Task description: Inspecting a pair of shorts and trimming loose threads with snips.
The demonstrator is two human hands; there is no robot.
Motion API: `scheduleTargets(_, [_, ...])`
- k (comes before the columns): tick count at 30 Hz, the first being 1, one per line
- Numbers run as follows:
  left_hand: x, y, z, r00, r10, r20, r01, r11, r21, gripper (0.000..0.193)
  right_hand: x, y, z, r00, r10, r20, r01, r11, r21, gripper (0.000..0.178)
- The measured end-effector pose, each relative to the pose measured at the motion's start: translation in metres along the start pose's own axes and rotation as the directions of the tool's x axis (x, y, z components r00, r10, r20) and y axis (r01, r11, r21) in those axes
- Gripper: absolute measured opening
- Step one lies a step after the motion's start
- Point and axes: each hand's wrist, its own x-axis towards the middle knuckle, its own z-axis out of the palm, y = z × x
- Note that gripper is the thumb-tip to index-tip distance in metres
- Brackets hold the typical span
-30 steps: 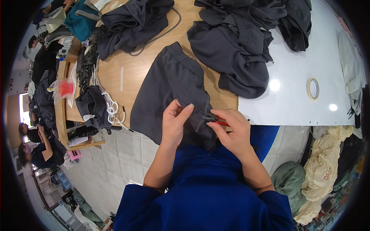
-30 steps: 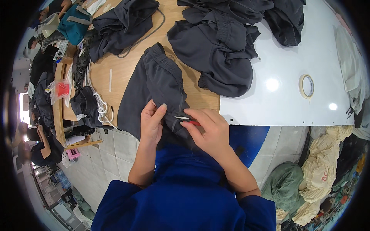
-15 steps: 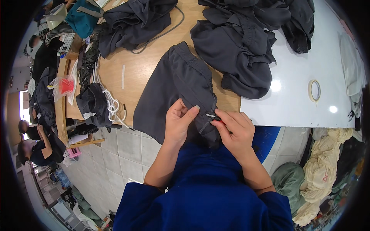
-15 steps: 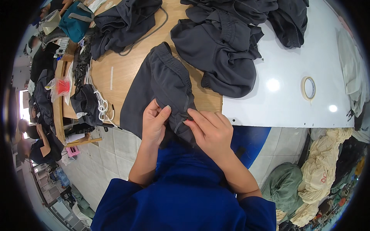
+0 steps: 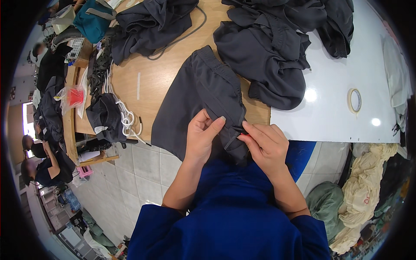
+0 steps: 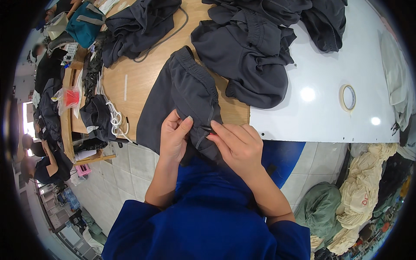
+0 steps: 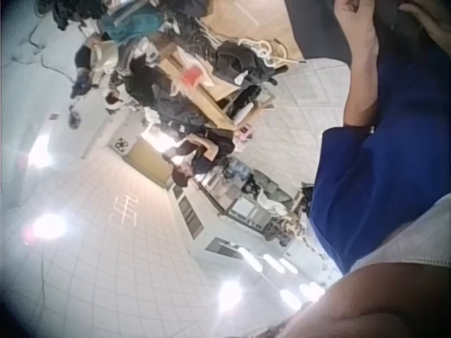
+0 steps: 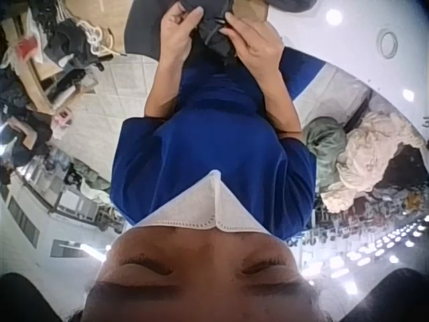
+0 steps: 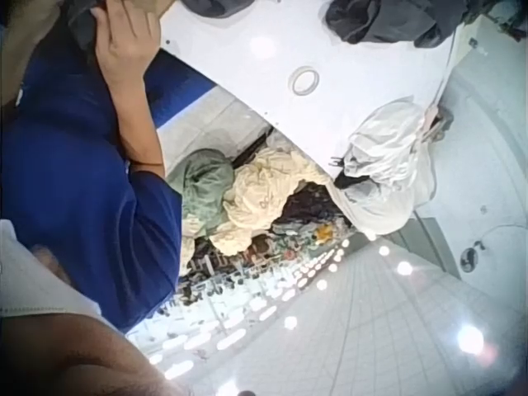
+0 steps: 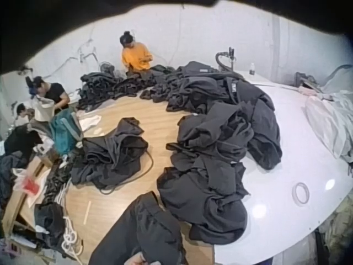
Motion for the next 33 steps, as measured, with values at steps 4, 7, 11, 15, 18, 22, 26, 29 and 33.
scheduleTargets(4, [0.0006, -0.0007, -0.0014, 1.0, 0.0, 0.014, 0.0, 1.0, 0.001, 0.015, -0.0005, 0.0011, 0.0003, 1.0, 0.002, -0.008, -0.002, 1.0, -0.003, 0.032])
scheduleTargets(7, [0.0008, 0.0005, 0.001, 1.0, -0.003, 0.006, 0.003, 1.0, 0.001, 0.015, -0.001, 0.0018, 0.0003, 1.0, -0.011, -0.001, 0.011, 1.0, -0.012, 0.032])
scheduleTargets(11, [0.0008, 0.0003, -0.0005, 1.0, -0.011, -0.002, 0.011, 1.0, -0.012, 0.014, -0.0014, 0.0014, 0.0018, 1.0, -0.01, -0.005, 0.01, 1.0, 0.003, 0.032])
scheduleTargets(15, [0.0006, 0.0005, -0.002, 1.0, -0.021, 0.013, 0.021, 1.0, -0.022, 0.015, -0.0027, 0.0023, 0.003, 1.0, 0.025, -0.014, -0.024, 0.998, 0.051, 0.032])
scheduleTargets(18, [0.0004, 0.0012, -0.0026, 1.0, -0.015, 0.021, 0.015, 1.0, -0.017, 0.015, -0.0022, 0.0016, 0.003, 0.999, 0.028, -0.018, -0.027, 0.998, 0.051, 0.032])
scheduleTargets(22, [0.0001, -0.001, -0.005, 1.0, 0.001, 0.019, -0.001, 1.0, 0.006, 0.014, -0.0006, 0.0004, -0.0005, 1.0, -0.005, 0.003, 0.005, 1.0, -0.013, 0.032])
scheduleTargets(26, [-0.0002, 0.0007, -0.0036, 1.0, 0.002, 0.017, -0.002, 1.0, 0.015, 0.013, -0.0001, -0.0011, -0.0004, 1.0, -0.001, 0.007, 0.001, 0.999, -0.033, 0.032])
scheduleTargets(29, [-0.0002, 0.0008, -0.0033, 1.0, 0.006, 0.021, -0.006, 1.0, 0.011, 0.013, 0.0015, -0.0011, 0.0004, 1.0, -0.003, 0.007, 0.003, 1.0, -0.023, 0.032])
scheduleTargets(33, [-0.0002, 0.0022, -0.0019, 1.0, 0.006, 0.007, -0.006, 1.0, 0.023, 0.013, 0.0001, -0.0006, 0.0015, 1.0, -0.009, -0.001, 0.009, 1.0, -0.002, 0.033])
